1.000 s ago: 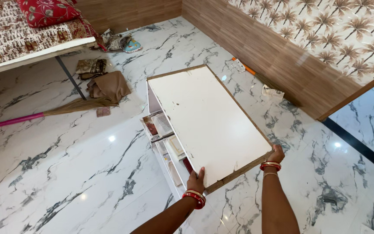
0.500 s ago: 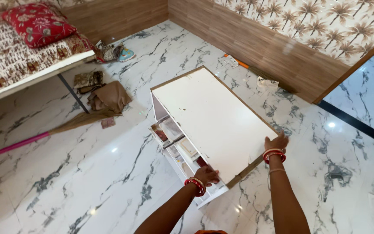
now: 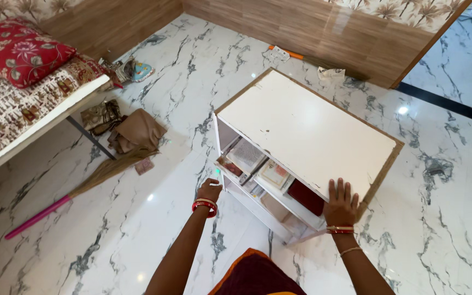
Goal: The person moves a small white wooden cabinet across a marble floor by hand, including tilting and sliding the unit into different positions.
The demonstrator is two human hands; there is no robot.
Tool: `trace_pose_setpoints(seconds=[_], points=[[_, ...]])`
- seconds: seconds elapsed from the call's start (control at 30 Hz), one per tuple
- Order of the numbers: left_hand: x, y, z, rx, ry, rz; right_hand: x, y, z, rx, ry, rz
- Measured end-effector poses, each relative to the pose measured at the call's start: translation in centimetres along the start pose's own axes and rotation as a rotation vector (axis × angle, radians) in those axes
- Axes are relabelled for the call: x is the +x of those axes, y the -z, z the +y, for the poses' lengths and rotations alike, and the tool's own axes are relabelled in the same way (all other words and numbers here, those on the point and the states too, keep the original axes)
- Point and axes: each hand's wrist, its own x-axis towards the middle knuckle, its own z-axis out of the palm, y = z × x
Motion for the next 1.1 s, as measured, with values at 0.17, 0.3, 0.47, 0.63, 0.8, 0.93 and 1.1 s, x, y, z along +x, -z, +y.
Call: trace_pose_setpoints(seconds=[0.17,0.3,0.47,0.63,0.8,0.93,1.1], points=[[6.0,5.7,7.6,0.476,-0.369,0.14,-0.5,0.2,-0.4,-0.123,0.004,-0.065],[13.1,7.0,13.9,0.873,-0.691,0.054,-0.9,-0.5,0.1,-0.174,0.009,-0.128],[21.8,3.8,14.5,0.96,-1.389,0.0,1.1,1.1,0.4,-0.332,-0.032,-0.583],[23.9,3.4,11.5,0.644,-1.627,-0.079,1.9,1.5,0.5,-0.379,-0.001,-0.669],[26.9,6.5,14.2,0.478,-1.835,-0.356,4.3,6.0,-2.4,-0.236,-0.068,-0.398],[30.6,7.3,15.4,0.267,-1.991,-0.568,5.4,6.4,-9.0,-0.391,-0.673,-0.343],[32.8,5.8,16.2,0.154,-2.093,-0.742,7.2,0.8,-21.8,-0.5,-1.705,0.327]])
